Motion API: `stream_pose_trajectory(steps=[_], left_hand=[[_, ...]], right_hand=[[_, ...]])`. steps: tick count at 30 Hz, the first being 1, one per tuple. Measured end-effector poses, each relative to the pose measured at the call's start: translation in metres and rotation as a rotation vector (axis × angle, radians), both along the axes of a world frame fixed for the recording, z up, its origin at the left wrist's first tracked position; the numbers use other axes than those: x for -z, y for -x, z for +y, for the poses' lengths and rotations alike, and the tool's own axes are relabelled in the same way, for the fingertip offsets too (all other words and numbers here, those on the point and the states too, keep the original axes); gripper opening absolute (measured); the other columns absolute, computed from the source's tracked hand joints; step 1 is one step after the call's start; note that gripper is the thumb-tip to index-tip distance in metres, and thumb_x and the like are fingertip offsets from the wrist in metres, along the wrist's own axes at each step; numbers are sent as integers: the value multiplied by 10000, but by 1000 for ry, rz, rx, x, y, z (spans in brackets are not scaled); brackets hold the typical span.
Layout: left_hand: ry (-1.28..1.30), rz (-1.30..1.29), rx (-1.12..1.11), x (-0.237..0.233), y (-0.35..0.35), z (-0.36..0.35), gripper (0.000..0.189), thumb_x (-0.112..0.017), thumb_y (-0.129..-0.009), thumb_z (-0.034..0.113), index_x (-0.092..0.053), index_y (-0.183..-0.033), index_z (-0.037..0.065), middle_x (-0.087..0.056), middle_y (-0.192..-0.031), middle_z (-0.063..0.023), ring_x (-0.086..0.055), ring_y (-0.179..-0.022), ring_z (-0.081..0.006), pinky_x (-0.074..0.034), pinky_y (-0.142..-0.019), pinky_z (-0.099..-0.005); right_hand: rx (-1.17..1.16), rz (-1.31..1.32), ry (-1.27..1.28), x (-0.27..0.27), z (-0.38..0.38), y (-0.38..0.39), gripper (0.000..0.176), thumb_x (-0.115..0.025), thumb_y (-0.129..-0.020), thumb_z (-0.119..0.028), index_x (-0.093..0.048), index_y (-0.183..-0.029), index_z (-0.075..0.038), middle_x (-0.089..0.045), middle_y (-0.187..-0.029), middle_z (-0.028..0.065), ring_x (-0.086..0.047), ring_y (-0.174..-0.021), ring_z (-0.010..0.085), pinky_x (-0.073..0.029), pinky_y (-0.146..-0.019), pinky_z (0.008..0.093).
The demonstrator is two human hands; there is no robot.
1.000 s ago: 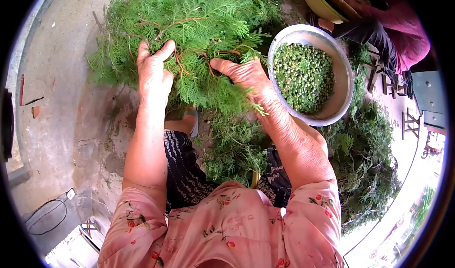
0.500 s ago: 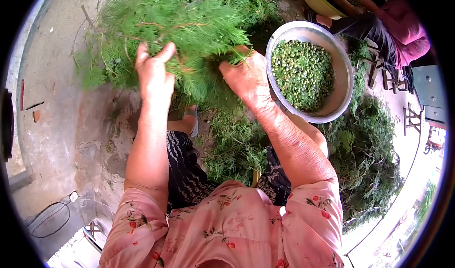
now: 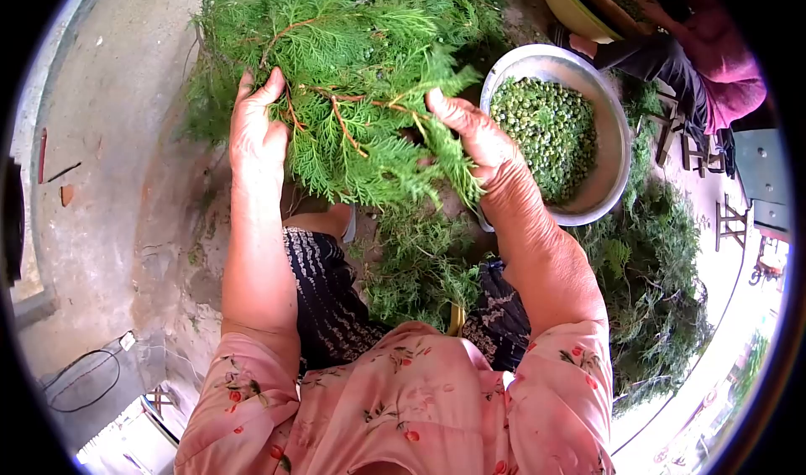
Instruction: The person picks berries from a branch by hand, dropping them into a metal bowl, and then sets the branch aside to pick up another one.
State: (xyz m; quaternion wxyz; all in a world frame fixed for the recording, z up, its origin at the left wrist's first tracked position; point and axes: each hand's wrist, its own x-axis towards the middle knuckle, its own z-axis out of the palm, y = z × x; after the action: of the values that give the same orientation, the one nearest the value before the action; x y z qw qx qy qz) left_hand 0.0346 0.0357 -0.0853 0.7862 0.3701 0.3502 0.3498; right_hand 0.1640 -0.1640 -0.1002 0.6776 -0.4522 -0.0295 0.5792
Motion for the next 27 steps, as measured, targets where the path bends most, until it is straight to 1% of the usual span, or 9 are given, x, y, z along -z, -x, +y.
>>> stream_pose_trajectory(steps=[2, 4, 5, 10, 11, 14, 19, 25, 27], left_hand=[[19, -32, 15, 2, -1, 1, 578, -647, -747, 31, -375, -1256, 65, -528, -1101, -73, -492, -1004, -185, -426, -831, -320], [-14, -104, 79, 6, -2, 3, 573, -637, -749, 19, -377, -1257, 68, -533, -1095, -68, -501, -999, -192, -440, -834, -334], [-15, -103, 80, 6, -2, 2, 573, -637, -749, 19, -377, -1257, 68, -533, -1095, -68, -501, -999, -192, -440, -834, -334], [-12, -191, 198, 4, -5, -8, 647, -633, -744, 4, -313, -1303, 63, -507, -1146, -99, -505, -1012, -203, -451, -844, -339], [-9, -190, 197, 5, -7, -10, 647, -633, -744, 4, -313, -1303, 63, -507, -1146, -99, -505, -1012, -203, -451, -844, -339], [-3, -164, 198, 9, -12, -14, 798, -633, -736, -17, -150, -1368, 55, -417, -1252, -148, -477, -1063, -230, -430, -877, -361], [5, -79, 163, 8, -19, -21, 789, -622, -733, -42, -157, -1364, 44, -387, -1286, -157, -457, -1092, -239, -396, -913, -355], [-57, -70, 123, 4, -20, -30, 628, -611, -725, -73, -338, -1280, 37, -513, -1139, -106, -517, -990, -203, -435, -841, -327], [-200, -110, 141, 14, -21, -30, 445, -605, -715, -93, -477, -1120, 38, -577, -995, -57, -561, -874, -164, -459, -781, -306]], right_hand=[[10, 26, 82, 1, -2, 13, 512, -632, -757, -431, -554, -1091, -51, -506, -1182, 118, -542, -976, 222, -474, -781, 405], [93, -448, -244, 13, -4, 30, 538, -603, -789, -416, -490, -1175, -59, -470, -1221, 138, -508, -1013, 234, -476, -759, 394], [114, -364, 239, -4, 11, 25, 451, -581, -809, -411, -556, -1085, -55, -561, -1087, 90, -556, -835, 182, -477, -709, 365], [-32, -237, 153, 13, 20, 10, 545, -512, -811, -521, -569, -1085, -53, -579, -1048, 106, -511, -984, 168, -379, -888, 335], [-58, -343, 27, 17, 26, 9, 561, -527, -798, -516, -562, -1078, -31, -527, -1156, 113, -504, -1032, 208, -438, -830, 357], [-51, -187, -97, 9, 33, 18, 538, -579, -783, -477, -554, -1098, -42, -543, -1140, 92, -515, -1016, 182, -407, -869, 301], [-19, -287, -180, 2, 38, 20, 493, -585, -821, -371, -493, -1174, -40, -579, -1057, 99, -484, -1060, 154, -346, -922, 300], [24, -428, 250, -17, 38, 21, 385, -655, -776, -175, -520, -1089, 3, -611, -884, 49, -557, -787, 105, -433, -747, 250], [155, -314, 150, 4, 36, 24, 343, -667, -759, -161, -546, -1021, 24, -613, -865, 63, -551, -753, 116, -438, -710, 272]])
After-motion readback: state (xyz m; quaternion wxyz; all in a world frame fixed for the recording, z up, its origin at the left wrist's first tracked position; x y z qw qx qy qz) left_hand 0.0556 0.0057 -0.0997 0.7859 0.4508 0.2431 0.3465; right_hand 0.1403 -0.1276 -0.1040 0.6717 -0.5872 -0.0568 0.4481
